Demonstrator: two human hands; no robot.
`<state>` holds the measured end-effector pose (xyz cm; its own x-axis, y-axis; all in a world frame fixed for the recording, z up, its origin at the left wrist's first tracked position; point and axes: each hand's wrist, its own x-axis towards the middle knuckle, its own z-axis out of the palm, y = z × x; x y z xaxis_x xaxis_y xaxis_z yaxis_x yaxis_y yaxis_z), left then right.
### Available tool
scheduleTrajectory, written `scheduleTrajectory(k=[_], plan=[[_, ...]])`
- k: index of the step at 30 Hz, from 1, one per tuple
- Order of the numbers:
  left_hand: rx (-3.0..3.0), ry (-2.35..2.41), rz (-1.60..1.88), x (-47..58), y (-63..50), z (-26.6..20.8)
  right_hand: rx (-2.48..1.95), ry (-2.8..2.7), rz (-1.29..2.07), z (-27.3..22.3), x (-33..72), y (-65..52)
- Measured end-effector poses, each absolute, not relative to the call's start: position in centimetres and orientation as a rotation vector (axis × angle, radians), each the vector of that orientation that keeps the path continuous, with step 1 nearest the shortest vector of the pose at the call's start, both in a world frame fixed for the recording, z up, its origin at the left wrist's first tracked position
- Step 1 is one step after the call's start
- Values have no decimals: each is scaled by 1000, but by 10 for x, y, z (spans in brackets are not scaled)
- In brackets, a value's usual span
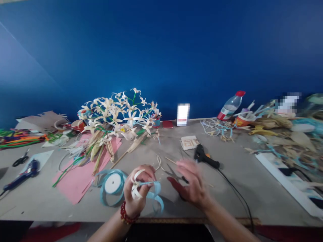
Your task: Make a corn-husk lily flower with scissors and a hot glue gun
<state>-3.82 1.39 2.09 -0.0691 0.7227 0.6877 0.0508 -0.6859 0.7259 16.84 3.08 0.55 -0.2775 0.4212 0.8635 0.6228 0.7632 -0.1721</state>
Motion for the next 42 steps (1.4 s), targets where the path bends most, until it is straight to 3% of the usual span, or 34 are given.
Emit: scheduleTrajectory(k=[6, 15, 28, 42], plan=[[1639, 772, 1754, -32, 8, 28, -483, -1825, -117, 11, 140, 26], [1682, 627, 1678, -36, 6, 28, -377, -1844, -1, 36, 146, 14], [1895, 525, 1573, -45, 8, 40, -591, -1427, 1036, 39, 130, 10], [2052, 298, 1502, -53, 17, 41, -699, -1075, 1654, 45, 124, 11]])
